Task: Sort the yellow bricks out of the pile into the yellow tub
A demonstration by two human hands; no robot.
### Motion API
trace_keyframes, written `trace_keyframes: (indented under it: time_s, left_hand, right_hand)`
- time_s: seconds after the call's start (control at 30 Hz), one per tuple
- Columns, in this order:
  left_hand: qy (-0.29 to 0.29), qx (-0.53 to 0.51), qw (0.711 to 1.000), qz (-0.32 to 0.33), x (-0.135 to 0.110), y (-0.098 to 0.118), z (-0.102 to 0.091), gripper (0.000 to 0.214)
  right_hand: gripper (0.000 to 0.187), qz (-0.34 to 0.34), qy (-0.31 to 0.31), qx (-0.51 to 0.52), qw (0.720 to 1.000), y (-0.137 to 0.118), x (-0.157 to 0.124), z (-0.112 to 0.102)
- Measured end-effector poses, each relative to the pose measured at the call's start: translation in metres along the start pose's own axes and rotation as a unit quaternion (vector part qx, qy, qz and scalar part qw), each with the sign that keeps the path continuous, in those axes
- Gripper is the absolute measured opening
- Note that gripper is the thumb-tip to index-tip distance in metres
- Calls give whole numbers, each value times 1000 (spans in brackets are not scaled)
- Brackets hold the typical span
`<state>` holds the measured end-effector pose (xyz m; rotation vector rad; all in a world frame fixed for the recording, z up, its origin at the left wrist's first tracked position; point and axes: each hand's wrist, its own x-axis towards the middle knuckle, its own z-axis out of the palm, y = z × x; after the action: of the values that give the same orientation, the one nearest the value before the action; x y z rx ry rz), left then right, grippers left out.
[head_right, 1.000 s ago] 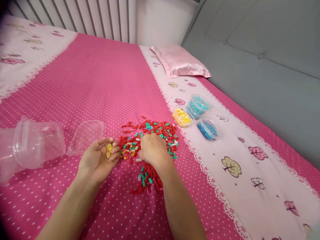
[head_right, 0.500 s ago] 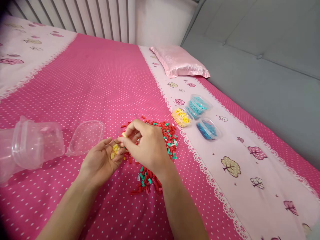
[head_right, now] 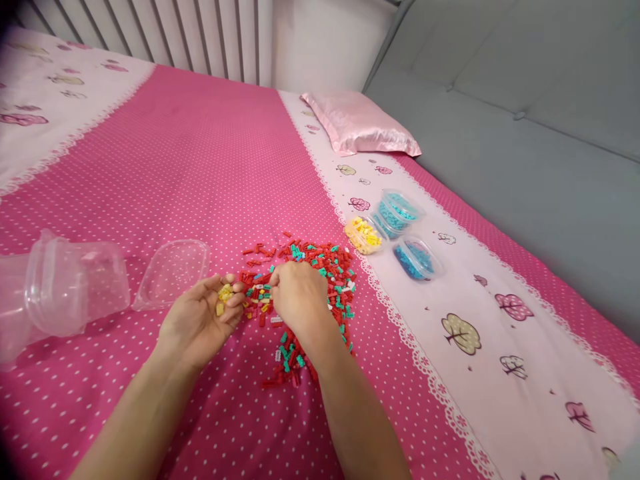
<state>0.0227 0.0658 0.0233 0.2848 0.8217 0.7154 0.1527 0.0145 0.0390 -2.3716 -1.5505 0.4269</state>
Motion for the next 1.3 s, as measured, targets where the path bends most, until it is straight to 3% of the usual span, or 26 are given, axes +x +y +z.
trace_keyframes:
  time_s: [0.1,0.47,0.63,0.8,0.97,1.1,1.17,1.3]
  left_hand:
    - [2,-3,1000,3,1,0,-1,24]
    - [8,-2,1000,-1,0,-1,0,26]
    - [11,12,1000,-2,0,-3,1,26]
    - [-14,30,999,-18,-2,-2,2,24]
    - [-28,29,999,-25,-4,-3,4,25]
    - [-50,31,997,-40,-5,-6,5,29]
    - [-46,35,997,-48,-5,-7,6,31]
    - [-29,29,999,-32,-6,-7,6,27]
  right_hand:
    - [8,17,-51,-81,995,-2,3,9]
    - [14,24,-46,-121,991,-1,4,16]
    - [7,6,27,-4,1000,2,2,5]
    - [10,-24,112,105,988,3,-1,-4]
    - [11,-70,137,189,970,-4,-7,-7]
    - [15,-138,115,253,951,-14,-13,-8]
    - [20,-144,118,260,948,-16,-15,-9]
    - [26,-114,184,312,925,-19,-19,-5]
